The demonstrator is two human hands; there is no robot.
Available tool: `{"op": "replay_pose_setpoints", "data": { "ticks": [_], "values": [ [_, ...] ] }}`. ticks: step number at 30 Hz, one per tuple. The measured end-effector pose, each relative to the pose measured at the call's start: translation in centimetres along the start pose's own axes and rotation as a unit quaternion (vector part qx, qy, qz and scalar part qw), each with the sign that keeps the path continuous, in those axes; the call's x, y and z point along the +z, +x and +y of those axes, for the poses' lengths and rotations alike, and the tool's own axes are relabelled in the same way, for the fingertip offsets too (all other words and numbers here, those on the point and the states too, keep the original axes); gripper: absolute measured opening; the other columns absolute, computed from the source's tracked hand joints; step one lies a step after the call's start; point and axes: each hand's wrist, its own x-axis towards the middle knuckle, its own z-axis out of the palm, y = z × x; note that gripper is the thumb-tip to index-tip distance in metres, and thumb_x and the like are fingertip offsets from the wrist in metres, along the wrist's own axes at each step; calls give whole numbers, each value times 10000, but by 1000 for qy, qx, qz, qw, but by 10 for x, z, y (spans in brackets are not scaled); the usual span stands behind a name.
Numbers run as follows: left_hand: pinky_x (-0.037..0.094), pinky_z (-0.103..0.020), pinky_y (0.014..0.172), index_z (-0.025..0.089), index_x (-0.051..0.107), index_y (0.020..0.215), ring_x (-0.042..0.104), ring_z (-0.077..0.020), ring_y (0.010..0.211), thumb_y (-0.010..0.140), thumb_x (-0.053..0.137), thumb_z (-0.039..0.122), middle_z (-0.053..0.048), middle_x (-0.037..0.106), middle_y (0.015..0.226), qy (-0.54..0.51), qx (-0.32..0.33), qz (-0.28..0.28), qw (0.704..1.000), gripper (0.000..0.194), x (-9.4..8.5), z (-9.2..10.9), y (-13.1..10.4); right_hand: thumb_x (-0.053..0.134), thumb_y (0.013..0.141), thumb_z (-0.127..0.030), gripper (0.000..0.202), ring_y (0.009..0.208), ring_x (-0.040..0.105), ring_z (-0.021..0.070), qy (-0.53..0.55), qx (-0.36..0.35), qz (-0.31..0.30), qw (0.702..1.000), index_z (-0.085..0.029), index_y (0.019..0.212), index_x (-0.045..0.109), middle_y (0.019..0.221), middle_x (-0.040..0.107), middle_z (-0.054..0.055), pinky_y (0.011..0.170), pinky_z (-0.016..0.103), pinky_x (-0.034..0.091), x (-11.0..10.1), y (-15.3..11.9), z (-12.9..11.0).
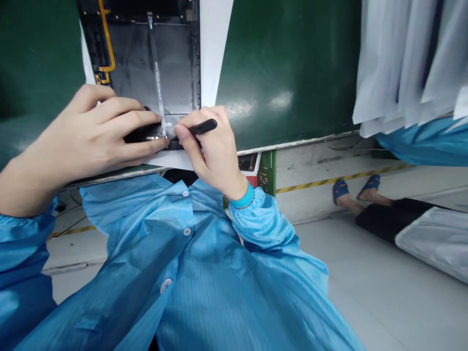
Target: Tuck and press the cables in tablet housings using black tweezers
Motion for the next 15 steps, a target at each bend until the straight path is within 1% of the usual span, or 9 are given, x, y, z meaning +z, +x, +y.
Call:
{"op": "replay_pose_setpoints", "data": {
  "ticks": [2,4,7,9,12,15],
  "values": [
    [374,-693,1316,227,805,1178,656,-339,1393,1155,429,547,-106,750,1361,-18,-10,-5,1000,495,-2,1,1,398,1177,-560,433,956,710,276,-3,7,-12,1000,-291,982,675,888,737,44,1034,571,567,-1,0,0],
    [341,-708,1331,213,807,1194,620,-349,1444,1158,421,556,-111,732,1403,-12,-1,-10,1000,518,-2,-2,2,389,1177,-565,435,981,716,279,4,17,-20,1000,-292,993,672,892,729,46,1045,572,572,-1,0,0],
    [305,-739,1336,200,818,1241,532,-392,1529,1151,461,597,-122,668,1525,11,42,-14,999,541,0,-13,1,400,1180,-545,410,986,715,267,21,16,-5,1000,-294,1007,673,895,722,40,1036,549,582,-2,-2,0],
    [284,-771,1333,211,828,1269,486,-429,1560,1128,509,640,-125,641,1565,10,66,-9,998,553,2,-22,0,408,1182,-534,396,971,711,255,24,10,8,1000,-296,1012,675,895,721,32,1016,529,587,-2,-2,1],
    [261,-825,1314,261,841,1286,456,-472,1576,1110,532,650,-112,628,1582,11,79,5,997,527,3,-29,0,412,1184,-535,399,966,713,249,9,5,1,1000,-297,1010,681,898,728,28,1012,524,585,-2,-1,3],
    [305,-790,1312,370,853,1261,465,-460,1588,1110,533,590,-55,605,1616,49,87,12,995,416,1,-30,1,405,1187,-529,405,969,719,246,-4,-3,-8,1000,-293,1010,684,900,736,29,1016,524,579,-2,0,4]
  ]
}}
